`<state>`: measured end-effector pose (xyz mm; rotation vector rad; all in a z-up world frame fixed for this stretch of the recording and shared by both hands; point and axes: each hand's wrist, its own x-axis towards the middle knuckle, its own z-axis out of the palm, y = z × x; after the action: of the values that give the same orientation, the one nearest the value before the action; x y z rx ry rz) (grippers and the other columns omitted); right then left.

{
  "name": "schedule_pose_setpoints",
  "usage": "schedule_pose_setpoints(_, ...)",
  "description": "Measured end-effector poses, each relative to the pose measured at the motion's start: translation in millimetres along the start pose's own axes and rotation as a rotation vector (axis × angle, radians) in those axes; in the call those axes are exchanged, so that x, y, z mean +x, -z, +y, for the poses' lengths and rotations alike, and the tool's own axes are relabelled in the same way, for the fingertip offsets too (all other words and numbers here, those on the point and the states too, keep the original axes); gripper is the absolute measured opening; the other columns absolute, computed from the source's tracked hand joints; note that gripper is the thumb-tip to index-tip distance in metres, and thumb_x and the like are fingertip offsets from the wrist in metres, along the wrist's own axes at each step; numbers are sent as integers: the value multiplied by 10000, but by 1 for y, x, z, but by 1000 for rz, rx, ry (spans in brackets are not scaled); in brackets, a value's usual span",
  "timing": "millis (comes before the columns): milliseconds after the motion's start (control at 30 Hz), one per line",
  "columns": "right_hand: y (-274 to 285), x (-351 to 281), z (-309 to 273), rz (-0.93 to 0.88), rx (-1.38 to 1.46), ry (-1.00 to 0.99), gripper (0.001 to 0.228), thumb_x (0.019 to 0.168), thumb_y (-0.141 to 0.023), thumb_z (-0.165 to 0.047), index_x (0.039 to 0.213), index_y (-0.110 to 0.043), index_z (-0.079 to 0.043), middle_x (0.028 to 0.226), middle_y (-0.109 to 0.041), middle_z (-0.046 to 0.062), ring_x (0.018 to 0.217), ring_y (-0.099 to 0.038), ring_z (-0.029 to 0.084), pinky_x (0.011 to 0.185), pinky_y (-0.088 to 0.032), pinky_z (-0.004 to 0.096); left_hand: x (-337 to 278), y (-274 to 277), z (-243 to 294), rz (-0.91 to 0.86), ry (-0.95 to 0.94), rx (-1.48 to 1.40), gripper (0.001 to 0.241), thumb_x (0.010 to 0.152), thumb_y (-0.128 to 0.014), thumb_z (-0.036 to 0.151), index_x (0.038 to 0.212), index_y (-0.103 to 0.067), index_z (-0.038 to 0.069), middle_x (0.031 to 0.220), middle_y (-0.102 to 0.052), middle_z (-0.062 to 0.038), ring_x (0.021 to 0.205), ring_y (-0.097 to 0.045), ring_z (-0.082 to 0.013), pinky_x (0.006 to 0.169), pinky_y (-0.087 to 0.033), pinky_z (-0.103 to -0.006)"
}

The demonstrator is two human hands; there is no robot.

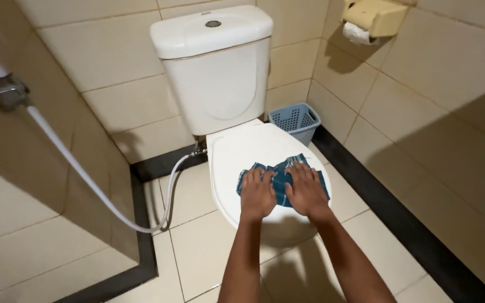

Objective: The person wipes the toilet tank and seat with a blue cloth. They clean the top, sides, and front of the tank, then wipe the closed seat lid and the area around the base.

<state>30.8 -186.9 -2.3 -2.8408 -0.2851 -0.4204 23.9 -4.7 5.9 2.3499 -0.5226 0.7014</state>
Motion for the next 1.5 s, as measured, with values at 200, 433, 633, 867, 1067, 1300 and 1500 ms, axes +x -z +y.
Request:
schedule_pose_setpoints(200, -2, 16, 4, -9, 40, 34, 500, 959, -511, -312, 1417, -485, -113, 1578, -415, 159, 1493, -330, 347, 1240, -193, 521, 10, -14, -11, 31, -8, -5, 340, 868, -593, 125, 1202, -648, 91, 1238, -580, -195, 1258, -504, -408, 1141, -335, -521)
schedule_pose_setpoints(433, -21, 15, 20, 1, 35, 43, 529, 964, -528, -330, 1444, -476, -115, 1582, -397, 182, 1485, -314, 362, 1219, -174, 541, -2, -29, -11, 34, 29, 67, 376, 875, -590, 145, 1242, -656, 97, 1298, -570, -204, 1286, -468, -423, 1141, -309, -529)
schedule_pose_setpoints(633, -16, 16, 19, 10, 43, 88, 531, 947, -538, -326, 1441, -518, -131, 1570, -430, 164, 1478, -346, 358, 1218, -190, 545, -7, -27, -6, -38, 100, 57, 413, 895, -563, 168, 1295, -640, 97, 1354, -547, -196, 1344, -440, -397, 1202, -266, -519)
schedule_pose_setpoints(867, -7, 3, 5, 13, 77, 229, 488, 943, -559, -365, 1412, -594, -238, 1574, -479, 66, 1486, -395, 291, 1275, -235, 482, -39, -7, -4, 23, 66, 53, 445, 921, -566, 179, 1344, -604, 47, 1382, -524, -235, 1347, -411, -442, 1187, -246, -539)
schedule_pose_setpoints(1067, -23, -14, -45, -49, -153, 6, 643, 963, -444, -445, 1553, -388, -198, 1604, -311, 150, 1476, -255, 359, 1197, -109, 551, -50, 40, -6, -38, 88, -13, 444, 906, -575, 181, 1332, -612, 63, 1376, -523, -248, 1312, -424, -451, 1158, -275, -543)
schedule_pose_setpoints(1300, 2, -29, -75, -116, -124, -42, 637, 989, -408, -442, 1563, -370, -170, 1628, -293, 149, 1511, -223, 339, 1232, -73, 533, -53, 47, -11, -42, 72, 18, 436, 897, -566, 166, 1321, -607, 73, 1367, -524, -227, 1330, -426, -440, 1179, -278, -537)
schedule_pose_setpoints(1500, 9, -33, -78, -68, -35, -36, 655, 937, -493, -433, 1537, -434, -178, 1605, -358, 147, 1497, -271, 340, 1237, -96, 524, -61, 48, -7, -66, 121, 11, 441, 929, -542, 165, 1356, -580, 62, 1411, -495, -232, 1371, -391, -451, 1183, -263, -524)
